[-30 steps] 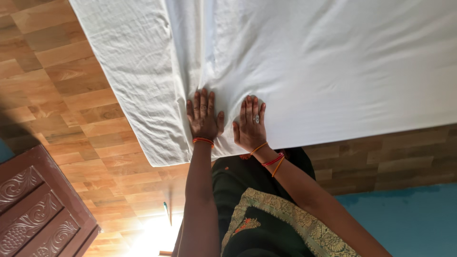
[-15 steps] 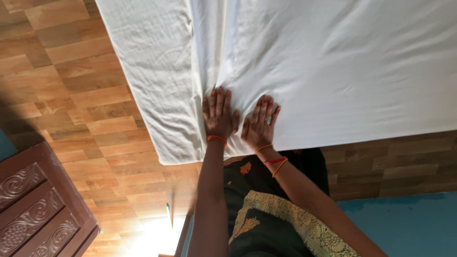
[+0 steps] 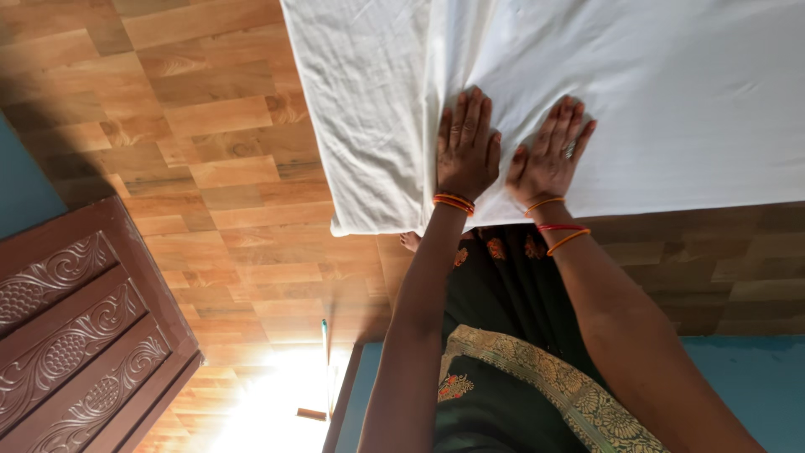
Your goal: The person folds a white bedsheet while it lies on a bed by repeatedly smoothing the surface with both hands and aligning the edges.
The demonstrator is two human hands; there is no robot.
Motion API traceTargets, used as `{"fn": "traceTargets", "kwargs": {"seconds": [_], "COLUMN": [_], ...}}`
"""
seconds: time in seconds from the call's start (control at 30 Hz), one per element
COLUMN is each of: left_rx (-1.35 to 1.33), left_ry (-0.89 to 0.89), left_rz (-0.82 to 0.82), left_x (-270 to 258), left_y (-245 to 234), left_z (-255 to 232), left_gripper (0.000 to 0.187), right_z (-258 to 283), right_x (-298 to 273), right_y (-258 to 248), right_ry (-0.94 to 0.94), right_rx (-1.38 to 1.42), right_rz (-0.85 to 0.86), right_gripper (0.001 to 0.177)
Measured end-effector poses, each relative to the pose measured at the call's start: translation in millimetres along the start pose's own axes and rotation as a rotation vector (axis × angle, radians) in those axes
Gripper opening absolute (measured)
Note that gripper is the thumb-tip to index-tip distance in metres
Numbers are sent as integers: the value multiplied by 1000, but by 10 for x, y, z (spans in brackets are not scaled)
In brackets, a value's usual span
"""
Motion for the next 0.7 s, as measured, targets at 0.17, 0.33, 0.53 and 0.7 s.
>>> {"fn": "traceTargets", "kwargs": {"seconds": [0.17, 0.33, 0.53, 0.7], "left_rx": [-162, 19, 181, 224], "left_ry": [25, -172, -346, -342], "left_rz": [-152, -356, -415, -328], "left_x": [-686, -1271, -1341, -1319], "left_y": [-236, -338, -586, -268], "left_z": [117, 506, 554, 640], "left_gripper": [39, 22, 30, 14], "right_z": [-44, -57, -51, -38], "right_x": [-36, -57, -60, -65], "right_y": [56, 65, 56, 40], "right_ry": [-46, -59, -45, -39], "right_rx": [-40, -33, -56, -65], "right_rz": [-63, -88, -65, -47], "right_gripper": [77, 80, 81, 81]}}
Point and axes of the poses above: each hand's wrist, its own x-axis towards the middle knuckle, its own y-axis out of the palm, z = x × y, the point moved 3 cm from there along x, towards the middle knuckle, and after that the axes turned 5 degrees about x, right-handed, at the moved point
